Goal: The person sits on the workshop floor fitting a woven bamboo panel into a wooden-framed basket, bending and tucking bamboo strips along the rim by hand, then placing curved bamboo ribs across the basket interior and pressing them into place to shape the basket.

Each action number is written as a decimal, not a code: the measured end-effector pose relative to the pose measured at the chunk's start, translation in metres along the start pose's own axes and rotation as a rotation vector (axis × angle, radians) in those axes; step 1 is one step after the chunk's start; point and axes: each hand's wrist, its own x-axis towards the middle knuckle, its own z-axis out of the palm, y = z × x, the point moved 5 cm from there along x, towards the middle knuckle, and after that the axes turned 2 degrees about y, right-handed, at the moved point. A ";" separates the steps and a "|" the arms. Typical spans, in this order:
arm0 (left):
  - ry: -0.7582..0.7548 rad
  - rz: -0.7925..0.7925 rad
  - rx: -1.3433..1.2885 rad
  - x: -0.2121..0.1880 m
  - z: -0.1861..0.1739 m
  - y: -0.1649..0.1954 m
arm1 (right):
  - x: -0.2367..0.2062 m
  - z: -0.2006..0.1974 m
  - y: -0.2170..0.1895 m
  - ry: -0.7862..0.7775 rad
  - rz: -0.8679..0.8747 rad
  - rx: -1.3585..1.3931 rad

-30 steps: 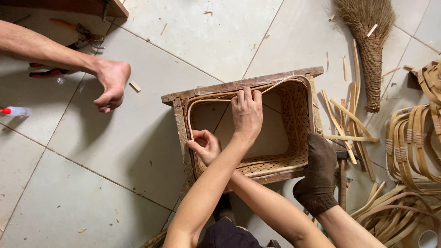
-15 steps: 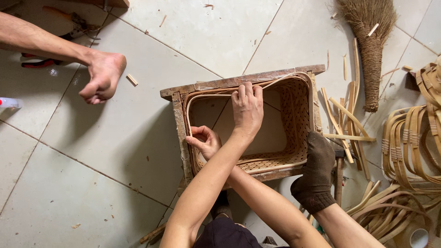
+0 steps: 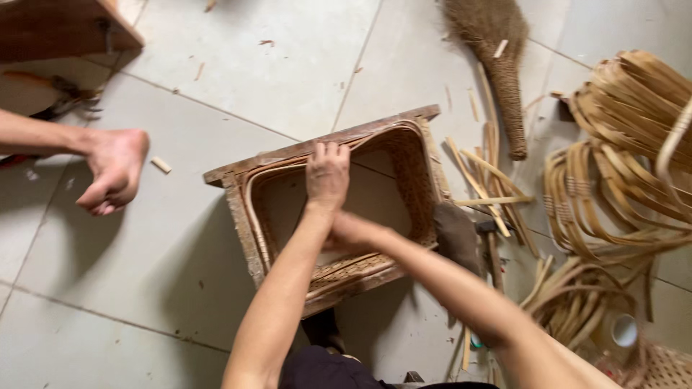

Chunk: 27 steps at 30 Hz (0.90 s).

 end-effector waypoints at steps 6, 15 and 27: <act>-0.005 0.009 -0.039 -0.001 -0.006 -0.001 | -0.100 -0.203 0.002 0.635 0.565 -0.775; 0.017 0.023 -0.026 -0.002 -0.011 0.002 | -0.125 -0.175 0.052 0.391 1.014 -0.874; -0.017 0.042 -0.044 0.005 -0.016 0.001 | -0.118 -0.159 0.057 0.626 0.821 -1.132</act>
